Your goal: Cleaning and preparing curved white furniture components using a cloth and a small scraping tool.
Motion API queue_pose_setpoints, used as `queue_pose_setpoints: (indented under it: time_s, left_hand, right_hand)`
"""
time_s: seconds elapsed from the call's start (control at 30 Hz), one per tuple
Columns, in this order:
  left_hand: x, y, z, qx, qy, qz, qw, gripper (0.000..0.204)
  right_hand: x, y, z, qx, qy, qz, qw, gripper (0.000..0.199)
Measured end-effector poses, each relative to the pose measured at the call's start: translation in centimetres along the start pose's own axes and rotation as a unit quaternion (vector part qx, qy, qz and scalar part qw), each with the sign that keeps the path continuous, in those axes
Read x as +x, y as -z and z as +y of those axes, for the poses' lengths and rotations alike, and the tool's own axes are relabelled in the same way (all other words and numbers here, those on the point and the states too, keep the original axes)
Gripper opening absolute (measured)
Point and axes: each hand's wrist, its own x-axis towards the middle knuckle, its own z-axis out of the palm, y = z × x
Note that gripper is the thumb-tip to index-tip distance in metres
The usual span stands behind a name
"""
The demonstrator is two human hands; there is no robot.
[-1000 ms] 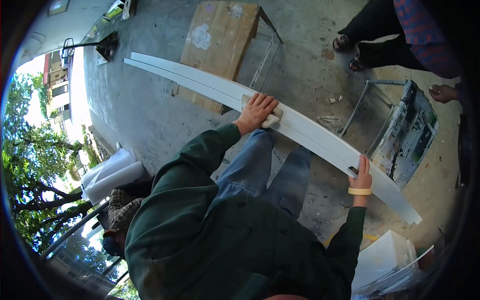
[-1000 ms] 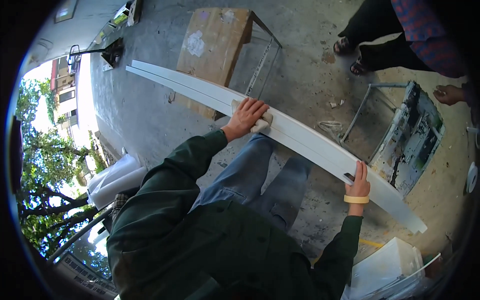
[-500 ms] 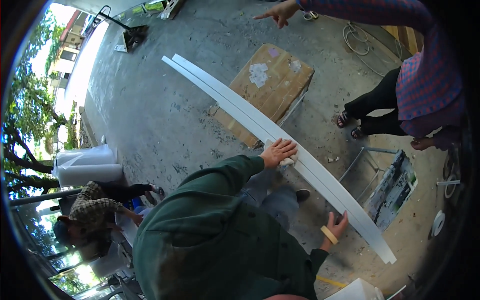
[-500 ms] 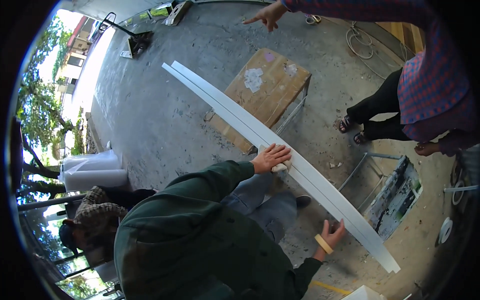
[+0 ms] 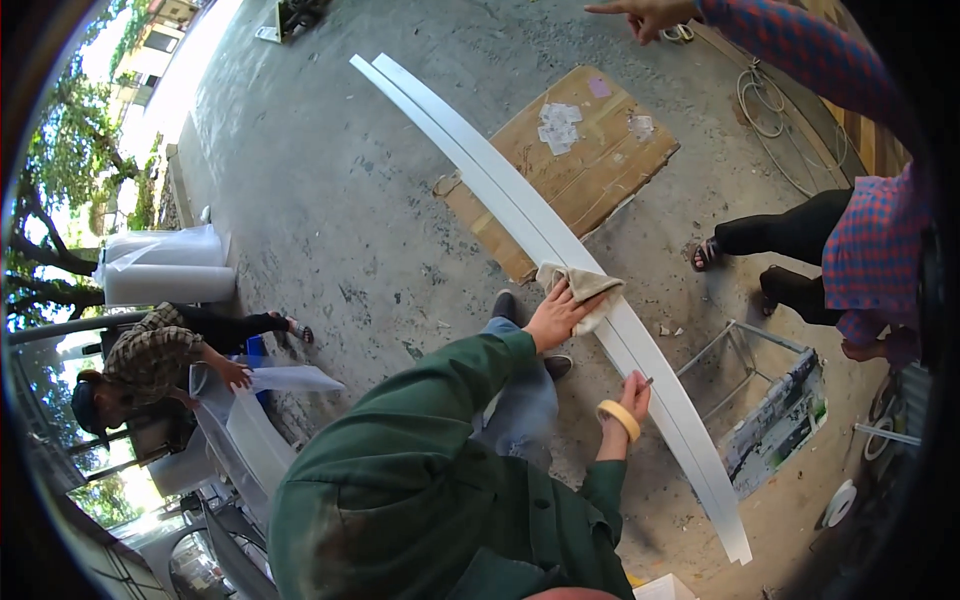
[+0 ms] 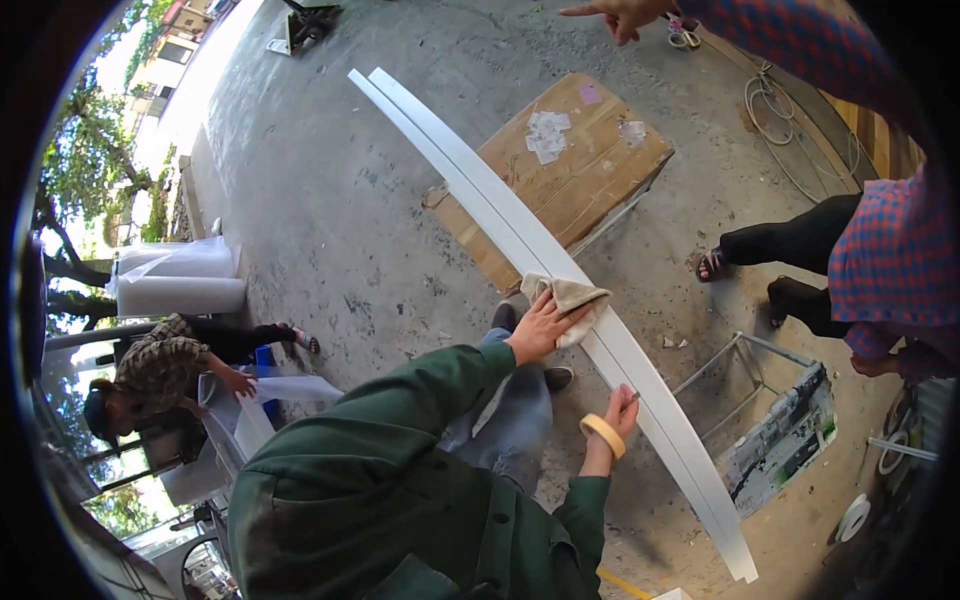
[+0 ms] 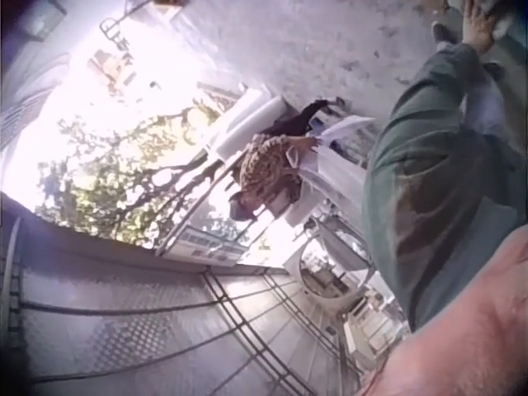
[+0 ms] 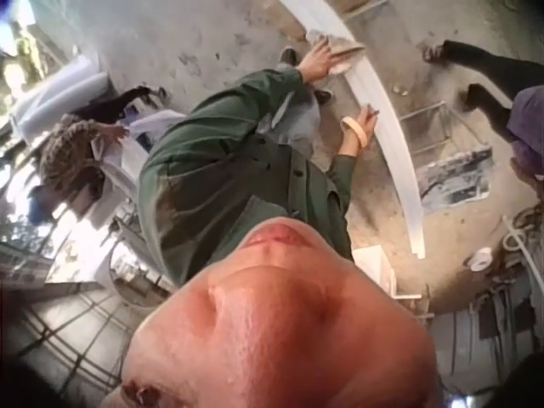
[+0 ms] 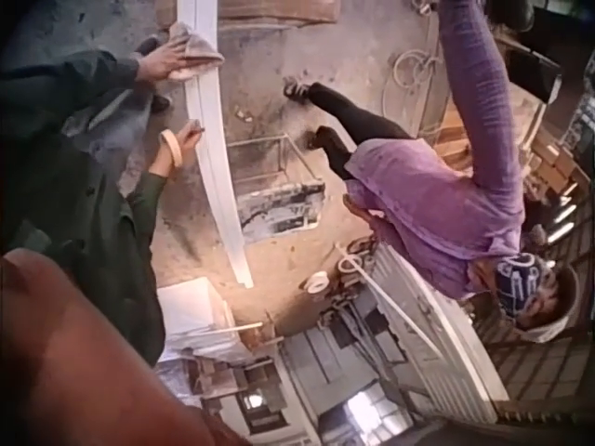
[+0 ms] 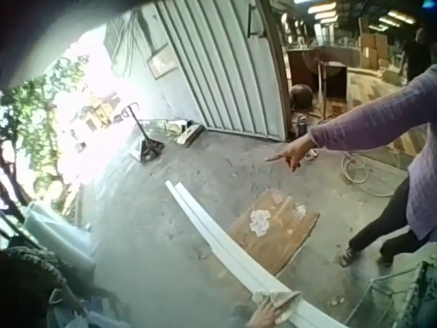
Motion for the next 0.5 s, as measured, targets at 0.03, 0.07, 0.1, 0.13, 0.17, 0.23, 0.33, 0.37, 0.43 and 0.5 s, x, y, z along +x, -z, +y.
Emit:
queue_pose_setpoints:
  time_s: [0.03, 0.07, 0.1, 0.13, 0.17, 0.23, 0.33, 0.37, 0.43, 0.5]
  left_hand:
    - [-0.1, -0.2, -0.1, 0.004, 0.021, -0.013, 1.0, 0.068]
    - [-0.1, 0.2, -0.7, 0.006, 0.029, -0.012, 0.999, 0.068]
    - [-0.2, 0.6, -1.4, -0.002, 0.012, -0.012, 1.0, 0.068]
    - [-0.3, 1.2, -2.6, -0.006, -0.002, -0.008, 1.0, 0.067]
    - [0.2, 1.4, -3.2, -0.005, -0.013, -0.013, 1.0, 0.068]
    - [1.2, 2.4, -5.2, -0.021, 0.011, 0.007, 1.0, 0.068]
    - [1.6, 4.5, -12.3, -0.02, 0.048, 0.044, 0.998, 0.064]
    - [1.7, 6.3, -14.9, -0.03, 0.073, 0.045, 0.996, 0.062]
    - [2.2, 8.6, -21.6, 0.005, 0.087, 0.087, 0.992, 0.067]
    - [3.3, 11.8, -27.6, 0.001, 0.076, 0.097, 0.992, 0.065]
  right_hand:
    - [0.6, -1.7, -0.3, 0.007, -0.013, 0.008, 1.0, 0.019]
    - [0.8, -4.3, -1.5, 0.036, -0.046, -0.004, 0.998, 0.017]
    - [0.6, -6.5, -2.5, 0.063, -0.079, -0.013, 0.995, 0.016]
    - [0.5, -9.2, -3.4, 0.079, -0.09, -0.042, 0.992, 0.015]
    - [1.1, -10.8, -3.1, 0.101, -0.091, -0.05, 0.989, 0.014]
    - [2.5, -14.6, -2.1, 0.14, -0.088, -0.064, 0.984, 0.014]
    - [2.2, -19.0, -2.3, 0.099, -0.098, -0.032, 0.99, 0.015]
    - [1.7, -20.0, -3.3, 0.132, -0.127, 0.008, 0.983, 0.014]
    - [1.6, -20.1, -3.9, 0.101, -0.145, 0.008, 0.984, 0.017]
    - [3.0, -18.3, -2.5, 0.101, -0.17, 0.068, 0.978, 0.023]
